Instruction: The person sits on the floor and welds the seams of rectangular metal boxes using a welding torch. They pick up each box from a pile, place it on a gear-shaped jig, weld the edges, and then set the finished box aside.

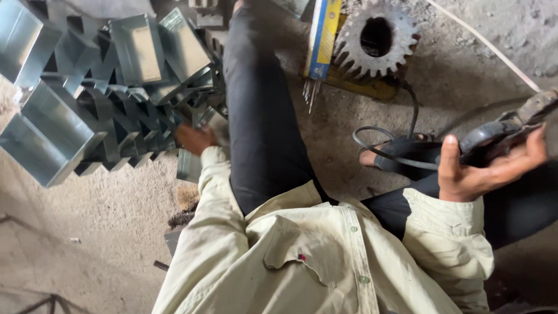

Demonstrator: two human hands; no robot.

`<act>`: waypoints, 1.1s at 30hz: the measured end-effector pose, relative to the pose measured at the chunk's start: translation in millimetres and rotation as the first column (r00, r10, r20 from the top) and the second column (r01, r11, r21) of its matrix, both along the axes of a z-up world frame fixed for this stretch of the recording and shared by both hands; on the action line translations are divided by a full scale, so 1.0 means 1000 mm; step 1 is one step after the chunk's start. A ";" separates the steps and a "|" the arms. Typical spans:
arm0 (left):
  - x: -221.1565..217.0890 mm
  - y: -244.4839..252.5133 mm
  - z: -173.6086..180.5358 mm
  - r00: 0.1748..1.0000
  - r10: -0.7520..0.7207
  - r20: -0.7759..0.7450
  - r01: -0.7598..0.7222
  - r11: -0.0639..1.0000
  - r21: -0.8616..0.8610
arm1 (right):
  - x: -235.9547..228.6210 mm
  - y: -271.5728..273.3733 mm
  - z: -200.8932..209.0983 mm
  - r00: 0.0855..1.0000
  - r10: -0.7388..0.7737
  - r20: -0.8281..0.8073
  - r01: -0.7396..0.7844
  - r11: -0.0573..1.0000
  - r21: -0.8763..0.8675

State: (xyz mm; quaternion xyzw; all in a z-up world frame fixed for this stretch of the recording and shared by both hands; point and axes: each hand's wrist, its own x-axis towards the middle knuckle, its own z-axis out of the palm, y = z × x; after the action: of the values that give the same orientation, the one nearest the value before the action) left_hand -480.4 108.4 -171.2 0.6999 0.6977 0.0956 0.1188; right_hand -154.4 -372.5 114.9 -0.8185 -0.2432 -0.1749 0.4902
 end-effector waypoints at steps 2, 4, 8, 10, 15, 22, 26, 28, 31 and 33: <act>-0.018 0.014 0.008 0.983 0.152 -0.099 -0.149 0.988 0.031 | -0.003 -0.001 -0.001 1.000 -0.011 -0.026 0.012 0.999 0.043; -0.033 0.005 0.014 0.874 0.301 -0.382 -0.111 0.889 0.445 | -0.004 -0.002 0.002 0.999 -0.019 -0.027 0.021 0.997 0.079; -0.068 -0.031 0.013 0.943 0.322 0.084 -0.321 0.947 -0.027 | -0.004 -0.004 0.007 0.999 -0.041 -0.018 0.042 0.994 0.101; -0.065 -0.023 -0.001 0.946 0.323 0.040 -0.301 0.915 -0.270 | -0.007 -0.006 0.006 0.997 -0.056 -0.051 0.061 0.992 0.109; -0.058 -0.032 0.005 0.940 0.216 0.264 -0.181 0.972 -0.151 | -0.007 -0.004 0.006 0.995 -0.099 -0.010 0.099 0.990 0.103; -0.073 -0.010 0.058 0.207 0.645 0.736 0.016 0.749 -0.662 | -0.014 -0.001 0.011 0.980 -0.193 -0.041 0.196 0.975 0.107; -0.068 -0.007 0.084 0.154 0.190 0.970 0.024 0.980 -0.196 | -0.010 0.004 0.016 0.959 -0.197 -0.206 0.231 0.960 0.158; -0.019 -0.002 0.147 0.150 -0.090 0.985 0.077 0.994 0.079 | -0.008 0.003 0.019 0.983 -0.183 -0.019 0.184 0.977 0.111; 0.030 0.001 0.245 0.341 -0.436 0.833 0.198 0.899 0.390 | -0.007 -0.001 0.022 0.985 -0.169 0.017 0.167 0.982 0.089; 0.068 0.007 0.300 0.406 -0.551 0.729 0.258 0.835 0.487 | -0.005 0.000 0.023 0.989 -0.148 -0.010 0.148 0.980 0.131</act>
State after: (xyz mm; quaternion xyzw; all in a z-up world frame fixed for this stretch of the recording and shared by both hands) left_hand -412.4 115.6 129.1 0.7196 0.3319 0.4954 0.3557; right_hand -159.5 -372.3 137.7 -0.8004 -0.1697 -0.2264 0.5285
